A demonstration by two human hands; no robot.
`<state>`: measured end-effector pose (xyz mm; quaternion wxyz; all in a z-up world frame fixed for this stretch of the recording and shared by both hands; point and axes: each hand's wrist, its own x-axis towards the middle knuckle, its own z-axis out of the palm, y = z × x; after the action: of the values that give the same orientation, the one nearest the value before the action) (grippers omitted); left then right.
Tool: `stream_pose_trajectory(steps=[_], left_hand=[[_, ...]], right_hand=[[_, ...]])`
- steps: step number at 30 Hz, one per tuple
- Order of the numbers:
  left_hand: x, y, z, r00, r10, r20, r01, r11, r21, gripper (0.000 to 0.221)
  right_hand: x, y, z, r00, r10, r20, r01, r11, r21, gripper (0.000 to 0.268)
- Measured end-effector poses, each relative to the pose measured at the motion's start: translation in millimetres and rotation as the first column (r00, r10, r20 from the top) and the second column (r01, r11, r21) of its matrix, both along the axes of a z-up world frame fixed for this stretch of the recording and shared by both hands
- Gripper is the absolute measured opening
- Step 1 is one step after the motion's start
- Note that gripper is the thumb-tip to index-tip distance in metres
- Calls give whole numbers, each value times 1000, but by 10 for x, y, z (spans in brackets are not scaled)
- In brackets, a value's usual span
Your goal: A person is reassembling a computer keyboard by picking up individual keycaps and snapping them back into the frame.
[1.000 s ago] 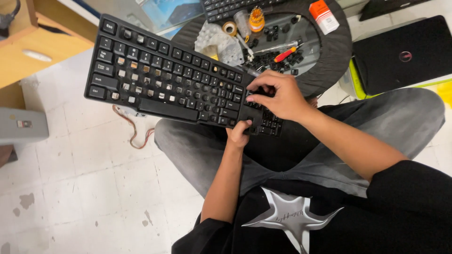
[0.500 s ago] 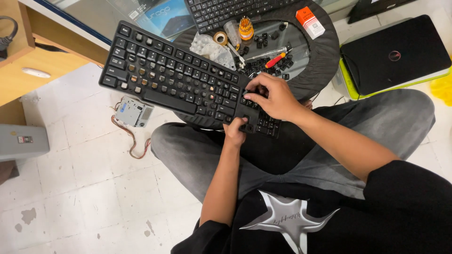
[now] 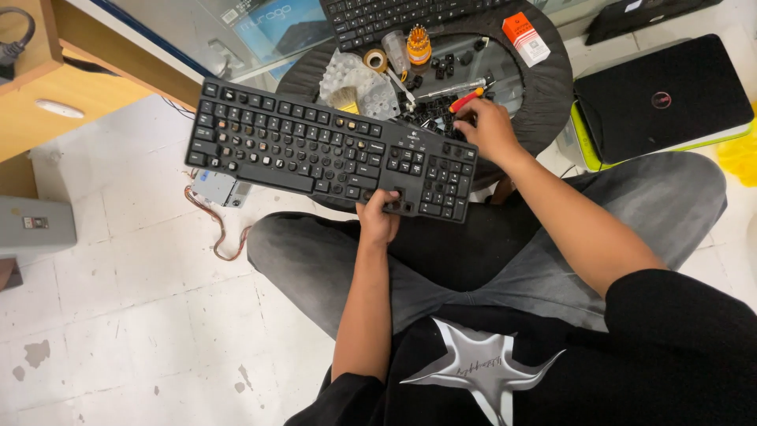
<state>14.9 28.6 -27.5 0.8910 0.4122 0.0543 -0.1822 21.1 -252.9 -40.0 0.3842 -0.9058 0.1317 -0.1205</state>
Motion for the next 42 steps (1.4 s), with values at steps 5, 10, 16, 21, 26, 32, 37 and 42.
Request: stream_pose_trajectory(steps=[5, 10, 16, 21, 26, 32, 37, 42], left_hand=[[9, 37, -22, 998, -19, 64, 31, 981, -190, 39], [-2, 0, 48, 1000, -12, 1, 12, 987, -160, 42], [-33, 16, 45, 995, -38, -96, 39, 999, 12, 24], [-77, -104, 145, 989, 107, -98, -102, 993, 56, 51], [-95, -39, 239, 992, 66, -112, -45, 983, 176, 26], [-151, -25, 574, 991, 111, -70, -97, 980, 173, 24], [-149, 136, -25, 999, 19, 27, -18, 998, -57, 39], [-99, 110, -112, 983, 107, -152, -71, 972, 225, 16]], right_hand=[[82, -49, -53, 998, -15, 57, 19, 998, -67, 27], [59, -35, 175, 973, -6, 231, -11, 998, 70, 37], [-13, 269, 712, 937, 40, 347, -194, 885, 423, 28], [-76, 606, 851, 911, -12, 413, -260, 759, 596, 25], [-108, 813, 848, 866, 69, 496, -333, 819, 468, 21], [-180, 1001, 1074, 766, 248, 593, -365, 927, 84, 19], [-171, 1026, 1092, 784, 273, 558, -426, 890, 163, 24], [-121, 1010, 997, 782, 270, 562, -493, 819, 292, 28]])
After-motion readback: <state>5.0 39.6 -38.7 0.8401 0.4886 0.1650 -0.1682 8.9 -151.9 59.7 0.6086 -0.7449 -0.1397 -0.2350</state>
